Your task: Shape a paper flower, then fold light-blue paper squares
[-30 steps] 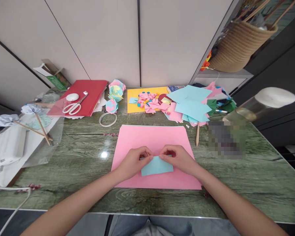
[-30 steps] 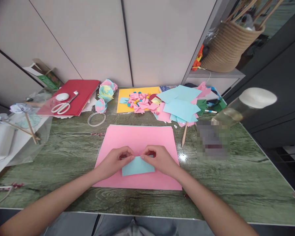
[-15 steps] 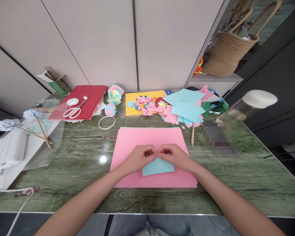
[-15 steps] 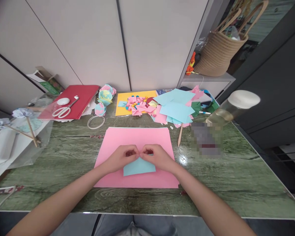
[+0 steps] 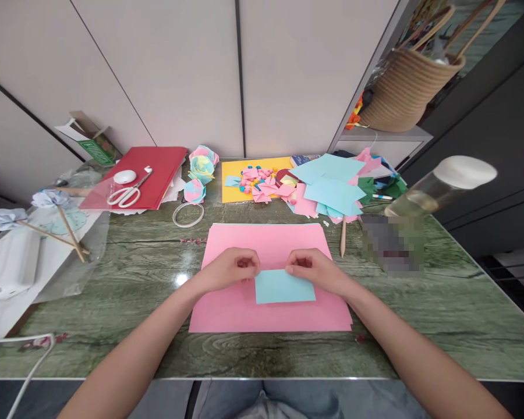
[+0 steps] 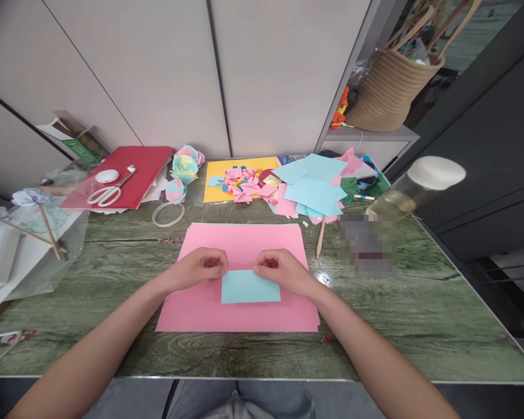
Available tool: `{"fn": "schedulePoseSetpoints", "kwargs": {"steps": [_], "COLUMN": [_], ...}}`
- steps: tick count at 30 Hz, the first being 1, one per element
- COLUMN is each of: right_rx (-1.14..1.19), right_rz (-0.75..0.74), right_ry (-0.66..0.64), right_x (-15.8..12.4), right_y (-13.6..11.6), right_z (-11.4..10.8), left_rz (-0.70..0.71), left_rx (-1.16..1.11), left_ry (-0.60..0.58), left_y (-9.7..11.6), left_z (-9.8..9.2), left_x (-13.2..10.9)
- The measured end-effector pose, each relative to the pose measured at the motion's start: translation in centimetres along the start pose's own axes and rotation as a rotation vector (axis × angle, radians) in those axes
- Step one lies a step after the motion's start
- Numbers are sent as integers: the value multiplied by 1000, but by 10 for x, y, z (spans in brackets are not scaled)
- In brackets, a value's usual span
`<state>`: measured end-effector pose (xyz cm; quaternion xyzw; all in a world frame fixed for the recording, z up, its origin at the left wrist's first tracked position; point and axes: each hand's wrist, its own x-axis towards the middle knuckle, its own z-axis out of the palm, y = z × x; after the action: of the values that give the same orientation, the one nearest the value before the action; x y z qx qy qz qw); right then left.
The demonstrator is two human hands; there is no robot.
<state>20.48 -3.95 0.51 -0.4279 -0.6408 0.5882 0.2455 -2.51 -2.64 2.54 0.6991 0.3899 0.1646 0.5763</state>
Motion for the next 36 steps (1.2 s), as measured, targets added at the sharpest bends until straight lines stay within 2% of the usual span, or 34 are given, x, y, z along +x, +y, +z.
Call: {"fn": "schedulePoseSetpoints", "kwargs": {"steps": [6, 10, 12, 17, 20, 25, 31, 36], "right_rx": [2, -13, -33, -97, -122, -157, -196, -154], "right_rz": [7, 12, -4, -65, -90, -86, -55, -30], "right_ry": [51, 126, 120, 158, 157, 89, 87, 78], "right_x": [3, 3, 3, 4, 4, 1, 1, 2], "right_y": [4, 4, 5, 5, 3, 0, 1, -1], "right_z": [-2, -10, -9, 2, 5, 10, 18, 6], "left_rz": [-41, -19, 0, 37, 53, 61, 65, 60], "left_rx": [-67, -79, -61, 22, 57, 134, 227, 200], "left_ry": [-59, 76, 117, 136, 160, 154, 158, 185], "left_y": [-5, -8, -8, -8, -10, -10, -4, 0], "left_z": [-11, -23, -19, 13, 25, 31, 41, 29], "left_x": [0, 0, 2, 8, 8, 5, 2, 0]}}
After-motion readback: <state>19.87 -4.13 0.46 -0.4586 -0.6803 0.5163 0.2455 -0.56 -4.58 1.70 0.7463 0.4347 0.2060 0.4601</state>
